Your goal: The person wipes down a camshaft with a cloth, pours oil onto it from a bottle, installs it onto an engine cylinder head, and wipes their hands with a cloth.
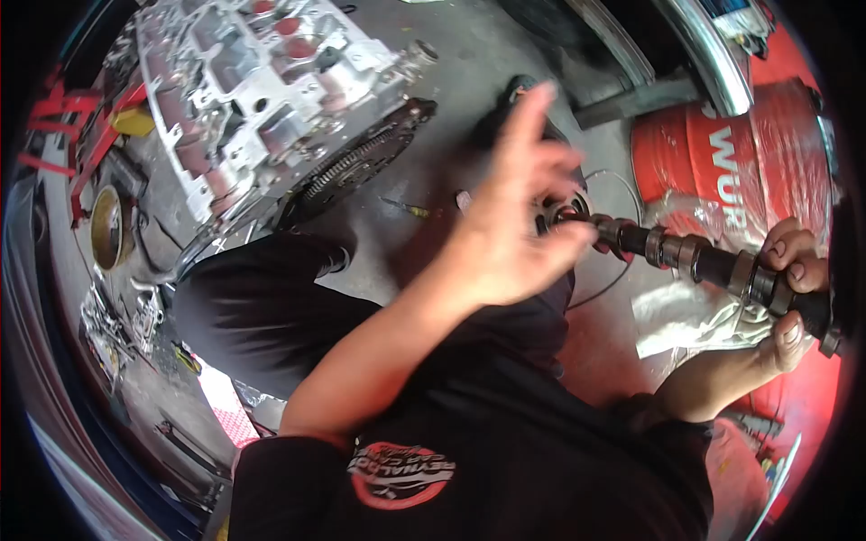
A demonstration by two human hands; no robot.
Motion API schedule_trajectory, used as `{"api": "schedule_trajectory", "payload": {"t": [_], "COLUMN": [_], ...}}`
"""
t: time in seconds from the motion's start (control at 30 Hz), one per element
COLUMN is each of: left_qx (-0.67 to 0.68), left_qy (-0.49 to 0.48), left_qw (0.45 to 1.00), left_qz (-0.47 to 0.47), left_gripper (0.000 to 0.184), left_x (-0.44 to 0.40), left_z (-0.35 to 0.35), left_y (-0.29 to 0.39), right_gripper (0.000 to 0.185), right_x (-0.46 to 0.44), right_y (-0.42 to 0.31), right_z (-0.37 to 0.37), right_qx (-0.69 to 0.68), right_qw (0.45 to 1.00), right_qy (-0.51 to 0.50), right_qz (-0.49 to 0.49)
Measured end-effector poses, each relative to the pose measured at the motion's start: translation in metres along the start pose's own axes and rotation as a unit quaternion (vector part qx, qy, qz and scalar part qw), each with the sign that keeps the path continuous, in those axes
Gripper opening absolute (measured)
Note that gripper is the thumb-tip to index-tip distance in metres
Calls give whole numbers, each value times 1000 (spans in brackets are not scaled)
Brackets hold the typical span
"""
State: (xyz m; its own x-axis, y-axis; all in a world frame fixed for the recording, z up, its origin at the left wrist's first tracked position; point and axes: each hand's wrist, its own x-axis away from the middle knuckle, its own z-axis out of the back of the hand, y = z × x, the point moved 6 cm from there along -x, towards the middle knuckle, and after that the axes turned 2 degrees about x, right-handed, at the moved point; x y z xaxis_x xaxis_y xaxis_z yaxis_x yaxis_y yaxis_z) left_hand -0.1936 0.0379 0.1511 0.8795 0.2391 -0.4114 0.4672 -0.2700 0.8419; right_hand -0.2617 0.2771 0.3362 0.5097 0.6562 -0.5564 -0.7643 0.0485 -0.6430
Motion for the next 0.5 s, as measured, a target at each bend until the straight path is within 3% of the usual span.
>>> {"api": "schedule_trajectory", "payload": {"t": [0.03, 0.1, 0.17, 0.2, 0.3, 0.43, 0.5], "left_qx": [64, 20, 101, 104, 116, 47, -54], "left_qy": [-5, -64, -72, -72, -65, -81, -119], "left_qw": [983, 946, 911, 910, 889, 883, 889], "left_qz": [169, 316, 393, 394, 437, 460, 439], "left_gripper": [100, 93, 90, 90, 87, 85, 82], "left_x": [26, 67, 86, 88, 87, 73, 64], "left_z": [9, 8, -10, -16, -28, -27, -25], "left_y": [-25, -52, -69, -74, -84, -84, -81], "right_gripper": [49, 46, 46, 48, 50, 50, 49], "right_x": [-1, -2, 0, 3, 9, 9, 14], "right_y": [0, -1, 6, 8, 10, 5, 2], "right_z": [1, 3, 4, -2, 10, 13, 10], "right_qx": [-13, -38, -54, -64, -69, -66, -64], "right_qw": [1000, 998, 996, 992, 992, 997, 996], "right_qy": [-18, -53, 42, 89, 88, 14, 63], "right_qz": [-4, -15, -62, -56, -53, -27, -18]}}
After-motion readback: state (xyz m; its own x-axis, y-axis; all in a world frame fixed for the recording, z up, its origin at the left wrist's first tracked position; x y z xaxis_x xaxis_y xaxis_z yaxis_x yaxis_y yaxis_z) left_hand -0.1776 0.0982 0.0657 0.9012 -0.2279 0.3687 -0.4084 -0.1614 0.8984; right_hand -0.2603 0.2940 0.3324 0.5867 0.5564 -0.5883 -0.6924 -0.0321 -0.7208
